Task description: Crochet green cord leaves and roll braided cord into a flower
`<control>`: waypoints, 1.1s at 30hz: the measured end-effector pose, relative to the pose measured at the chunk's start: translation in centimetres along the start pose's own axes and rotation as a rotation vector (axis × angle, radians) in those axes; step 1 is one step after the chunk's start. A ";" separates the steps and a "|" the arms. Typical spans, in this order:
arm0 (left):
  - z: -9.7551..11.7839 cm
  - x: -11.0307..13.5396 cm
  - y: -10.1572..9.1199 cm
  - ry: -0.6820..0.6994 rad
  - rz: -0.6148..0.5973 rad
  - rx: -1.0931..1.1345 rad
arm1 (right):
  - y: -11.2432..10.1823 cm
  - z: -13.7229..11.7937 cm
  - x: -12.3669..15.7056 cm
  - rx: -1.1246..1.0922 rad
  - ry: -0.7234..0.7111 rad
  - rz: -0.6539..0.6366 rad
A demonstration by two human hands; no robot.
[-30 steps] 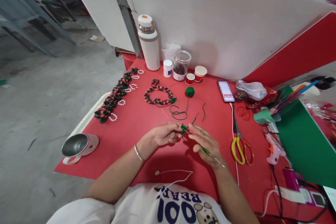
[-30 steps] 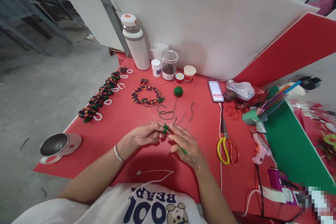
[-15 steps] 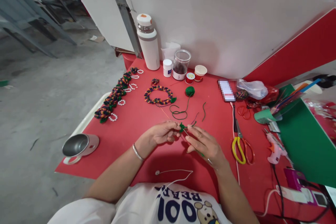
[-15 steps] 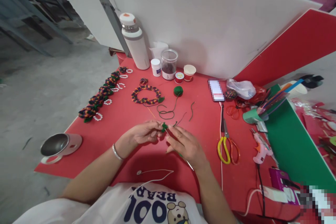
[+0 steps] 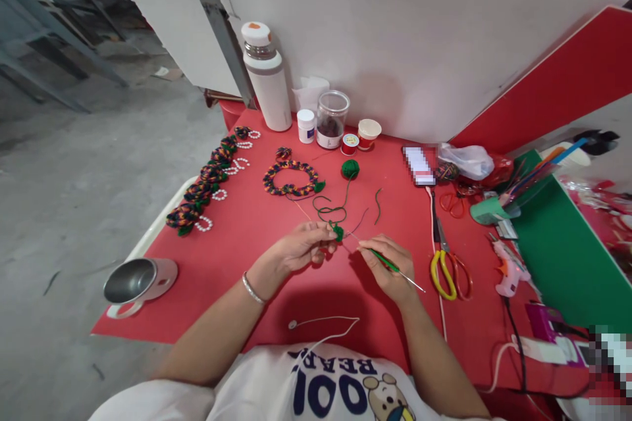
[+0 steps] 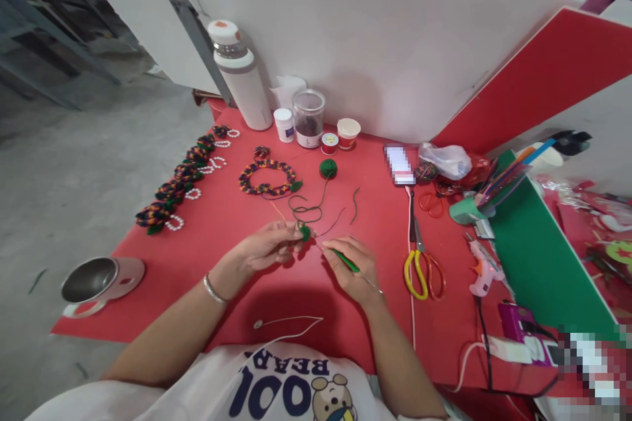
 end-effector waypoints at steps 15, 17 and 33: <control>-0.3 0.0 1.3 0.150 0.075 -0.002 | 0.6 0.5 0.0 0.083 0.111 0.009; -0.4 0.0 1.6 0.136 0.059 0.036 | 0.2 0.7 0.3 0.001 0.127 0.064; -0.9 -0.4 1.6 0.067 0.011 0.346 | 1.3 1.5 1.4 -0.253 0.224 0.135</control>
Point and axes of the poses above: each hand's wrist, its own x-axis away from the middle knuckle, its own y-axis out of the palm, z = x × y, the point moved 7 cm from there along -x, towards the middle knuckle, and after that the axes turned 2 degrees about -y, right-handed, at the moved point
